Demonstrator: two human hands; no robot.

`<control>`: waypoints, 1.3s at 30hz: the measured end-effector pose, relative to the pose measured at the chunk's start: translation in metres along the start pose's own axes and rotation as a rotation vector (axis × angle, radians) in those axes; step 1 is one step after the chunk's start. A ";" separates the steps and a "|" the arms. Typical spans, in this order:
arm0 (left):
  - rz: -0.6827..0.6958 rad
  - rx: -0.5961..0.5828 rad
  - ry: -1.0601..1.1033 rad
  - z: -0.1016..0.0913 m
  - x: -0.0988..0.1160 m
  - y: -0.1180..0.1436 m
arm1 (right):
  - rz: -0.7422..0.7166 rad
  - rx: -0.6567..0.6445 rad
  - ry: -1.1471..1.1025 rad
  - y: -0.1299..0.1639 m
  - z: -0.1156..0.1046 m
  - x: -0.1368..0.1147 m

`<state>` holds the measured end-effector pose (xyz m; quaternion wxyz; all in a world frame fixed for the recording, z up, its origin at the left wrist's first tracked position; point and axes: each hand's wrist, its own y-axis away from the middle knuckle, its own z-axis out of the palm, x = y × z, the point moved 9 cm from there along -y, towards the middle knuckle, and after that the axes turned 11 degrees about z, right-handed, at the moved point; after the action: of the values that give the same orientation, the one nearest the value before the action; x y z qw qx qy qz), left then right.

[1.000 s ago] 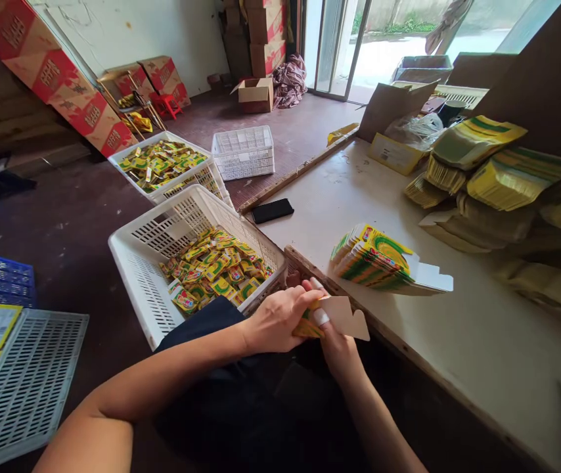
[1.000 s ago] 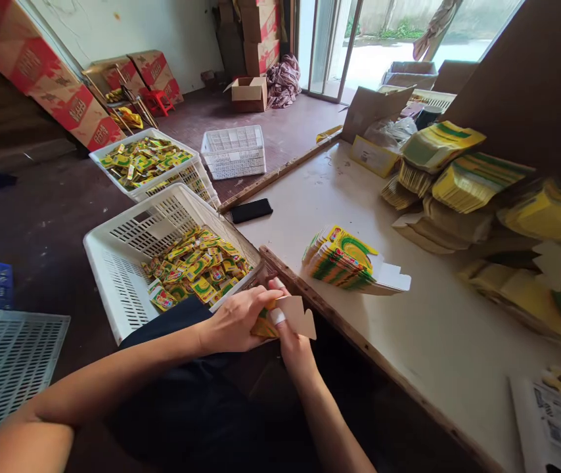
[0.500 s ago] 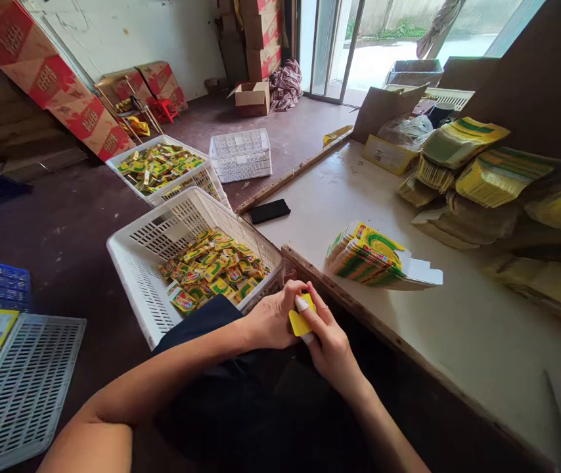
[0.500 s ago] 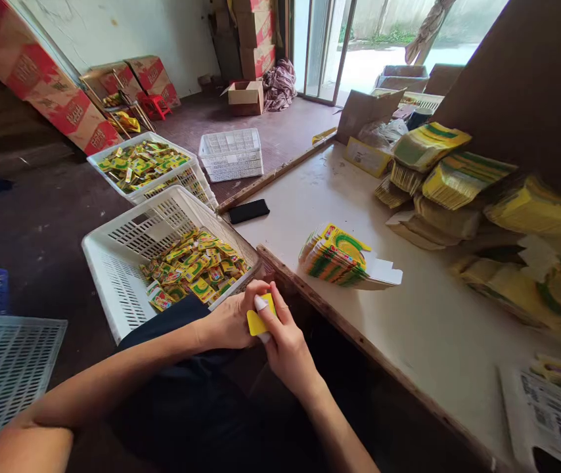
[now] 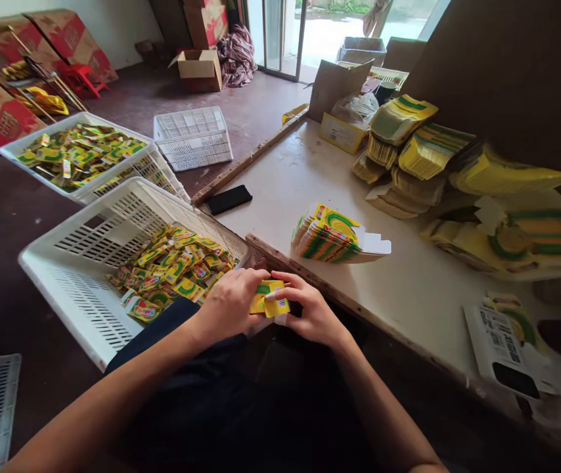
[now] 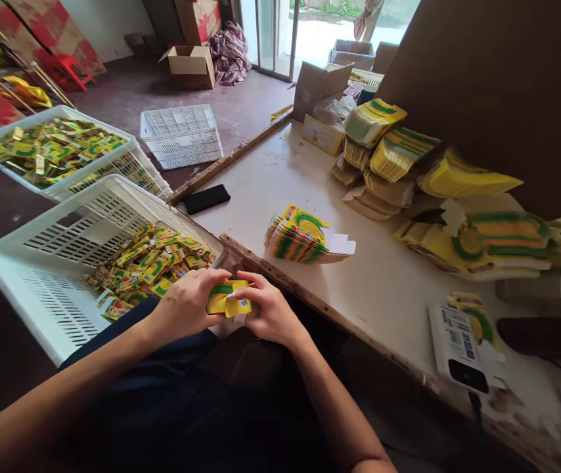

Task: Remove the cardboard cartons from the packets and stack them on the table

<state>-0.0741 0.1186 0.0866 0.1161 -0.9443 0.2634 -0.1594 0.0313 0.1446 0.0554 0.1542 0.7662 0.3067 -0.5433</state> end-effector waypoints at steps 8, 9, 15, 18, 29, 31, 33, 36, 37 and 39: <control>-0.024 0.017 -0.060 0.001 -0.010 0.002 | 0.019 0.244 -0.040 0.003 -0.003 0.007; -0.079 0.000 -0.087 -0.003 -0.020 0.005 | 0.010 0.293 -0.004 0.004 -0.015 0.006; -0.311 -0.109 -0.314 -0.023 -0.067 0.021 | 0.172 0.819 0.440 0.005 -0.132 0.011; -0.254 -0.180 -0.126 -0.005 -0.057 0.018 | 0.327 0.781 0.581 -0.010 -0.156 0.033; -0.366 -0.241 0.370 0.024 -0.041 0.019 | 0.231 0.880 0.373 0.000 -0.152 0.015; -0.357 -0.138 0.555 0.024 -0.037 0.016 | 0.150 0.800 0.178 0.001 -0.130 0.006; -0.349 -0.010 0.757 0.024 -0.032 0.011 | 0.111 0.676 0.044 -0.002 -0.097 0.000; -0.384 0.170 1.038 0.025 -0.027 0.007 | 0.114 0.498 -0.164 -0.006 -0.044 -0.003; -0.406 0.226 1.123 0.025 -0.026 0.007 | 0.131 0.410 -0.257 -0.008 -0.025 -0.002; -0.476 0.385 1.245 0.021 -0.027 0.009 | 0.199 0.231 -0.477 -0.012 0.012 0.000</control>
<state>-0.0923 0.1284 0.0580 0.0709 -0.6719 0.0336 -0.7365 0.0148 0.1464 0.0516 0.1864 0.6556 0.1212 -0.7217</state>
